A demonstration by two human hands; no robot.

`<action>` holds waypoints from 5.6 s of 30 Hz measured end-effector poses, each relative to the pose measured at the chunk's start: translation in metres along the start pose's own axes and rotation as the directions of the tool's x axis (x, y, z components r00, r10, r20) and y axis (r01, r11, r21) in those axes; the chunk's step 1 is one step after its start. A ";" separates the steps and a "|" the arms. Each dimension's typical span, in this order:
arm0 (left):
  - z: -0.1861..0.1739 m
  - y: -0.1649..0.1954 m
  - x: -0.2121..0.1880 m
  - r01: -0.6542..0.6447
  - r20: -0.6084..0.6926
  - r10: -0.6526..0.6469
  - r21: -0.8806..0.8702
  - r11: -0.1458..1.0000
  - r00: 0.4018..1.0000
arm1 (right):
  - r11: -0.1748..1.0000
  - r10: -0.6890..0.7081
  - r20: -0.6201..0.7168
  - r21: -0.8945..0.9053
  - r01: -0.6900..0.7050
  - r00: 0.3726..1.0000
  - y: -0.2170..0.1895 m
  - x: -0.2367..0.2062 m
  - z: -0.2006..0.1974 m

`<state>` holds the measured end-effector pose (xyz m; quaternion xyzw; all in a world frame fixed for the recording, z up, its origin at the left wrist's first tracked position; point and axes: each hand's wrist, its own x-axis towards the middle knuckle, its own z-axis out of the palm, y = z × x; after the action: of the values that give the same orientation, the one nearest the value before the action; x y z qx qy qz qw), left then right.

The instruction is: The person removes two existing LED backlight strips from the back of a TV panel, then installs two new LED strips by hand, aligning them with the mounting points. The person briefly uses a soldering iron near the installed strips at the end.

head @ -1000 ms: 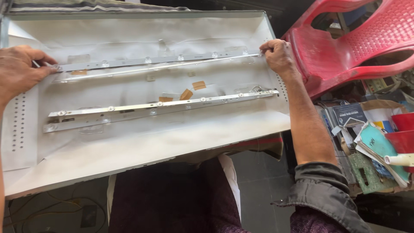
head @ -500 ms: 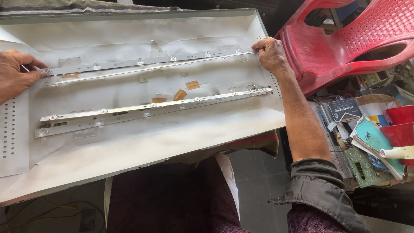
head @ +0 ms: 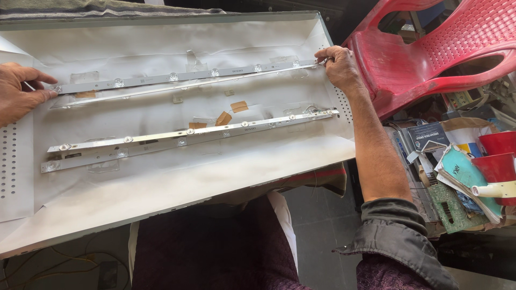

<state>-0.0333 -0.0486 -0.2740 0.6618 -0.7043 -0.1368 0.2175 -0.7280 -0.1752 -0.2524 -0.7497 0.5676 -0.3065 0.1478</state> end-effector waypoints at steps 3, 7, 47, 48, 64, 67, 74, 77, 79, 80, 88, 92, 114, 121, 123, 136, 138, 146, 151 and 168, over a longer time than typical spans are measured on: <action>0.001 0.000 0.001 -0.012 0.000 0.012 -0.013 1.000 1.000 | 1.000 -0.007 0.011 -0.012 0.007 1.000 -0.001 0.000 0.000; 0.003 0.000 0.002 0.015 -0.003 -0.015 0.031 0.999 1.000 | 0.994 -0.066 0.018 -0.085 0.067 0.998 -0.002 0.000 0.001; 0.000 0.008 -0.001 0.035 -0.014 -0.033 0.192 0.981 0.999 | 0.998 -0.020 0.035 -0.053 0.021 0.999 -0.010 -0.003 -0.001; -0.001 0.009 -0.001 0.040 -0.012 -0.039 0.191 0.981 0.999 | 0.999 -0.022 0.031 -0.049 0.023 0.999 -0.010 -0.003 -0.002; -0.010 0.008 -0.016 -0.113 -0.178 0.149 0.199 0.973 0.973 | 0.993 -0.114 -0.044 -0.040 0.112 0.993 -0.010 -0.014 -0.020; -0.006 0.000 -0.043 -0.137 -0.133 0.166 0.202 0.970 0.977 | 0.988 -0.138 0.001 -0.075 0.138 0.990 -0.020 -0.045 -0.038; 0.013 -0.024 -0.126 -0.202 -0.013 0.212 0.242 0.949 0.977 | 0.999 0.011 0.282 0.030 -0.020 0.959 -0.052 -0.134 -0.061; 0.017 -0.025 -0.138 -0.206 0.041 0.202 0.246 0.947 0.979 | 1.000 0.010 0.275 -0.002 -0.009 0.961 -0.057 -0.145 -0.060; 0.018 -0.021 -0.143 -0.181 0.046 0.175 0.216 0.959 0.983 | 1.000 -0.004 0.243 -0.007 0.006 0.970 -0.057 -0.147 -0.059; 0.018 -0.018 -0.144 -0.166 0.036 0.162 0.211 0.963 0.986 | 1.000 -0.012 0.228 -0.009 0.015 0.974 -0.056 -0.148 -0.059; 0.015 0.001 -0.144 -0.081 -0.026 0.083 0.071 0.994 0.996 | 0.999 0.024 0.189 0.031 -0.030 0.982 -0.051 -0.149 -0.058; 0.018 0.003 -0.138 -0.095 -0.026 0.097 0.068 0.993 0.995 | 1.000 0.025 0.177 -0.011 -0.024 0.984 -0.051 -0.146 -0.056; 0.019 0.013 -0.135 -0.088 0.017 0.087 0.086 0.992 0.996 | 0.988 -0.105 0.053 -0.106 0.110 0.993 -0.040 -0.116 -0.030; 0.010 0.050 -0.154 -0.125 -0.144 0.161 0.232 0.965 0.976 | 0.986 -0.121 -0.115 -0.130 0.106 0.986 -0.051 -0.145 -0.039; 0.011 0.065 -0.167 -0.073 -0.192 0.131 0.283 0.956 0.973 | 0.989 -0.090 -0.107 -0.124 0.076 0.990 -0.056 -0.158 -0.040; 0.016 0.105 -0.213 -0.086 -0.174 0.222 0.568 0.818 0.959 | 0.975 -0.092 0.048 -0.199 0.099 0.995 -0.065 -0.174 -0.042; 0.017 0.104 -0.214 -0.085 -0.186 0.225 0.560 0.824 0.956 | 0.980 -0.070 0.046 -0.185 0.077 0.996 -0.064 -0.173 -0.042; 0.028 0.082 -0.220 -0.070 -0.241 0.181 0.408 0.910 0.954 | 0.980 -0.062 0.044 -0.186 0.069 0.997 -0.064 -0.174 -0.041; 0.024 0.081 -0.221 -0.068 -0.233 0.162 0.367 0.928 0.959 | 0.989 -0.022 0.046 -0.145 0.029 0.999 -0.062 -0.174 -0.043; -0.029 0.070 -0.229 -0.021 -0.339 0.140 0.334 0.942 0.930 | 0.940 -0.174 0.056 -0.287 0.183 0.983 -0.043 -0.170 -0.036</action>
<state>-0.0738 0.1876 -0.2442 0.6724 -0.6925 0.1129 0.2357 -0.7466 0.0025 -0.2499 -0.8160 0.5340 -0.2208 0.0158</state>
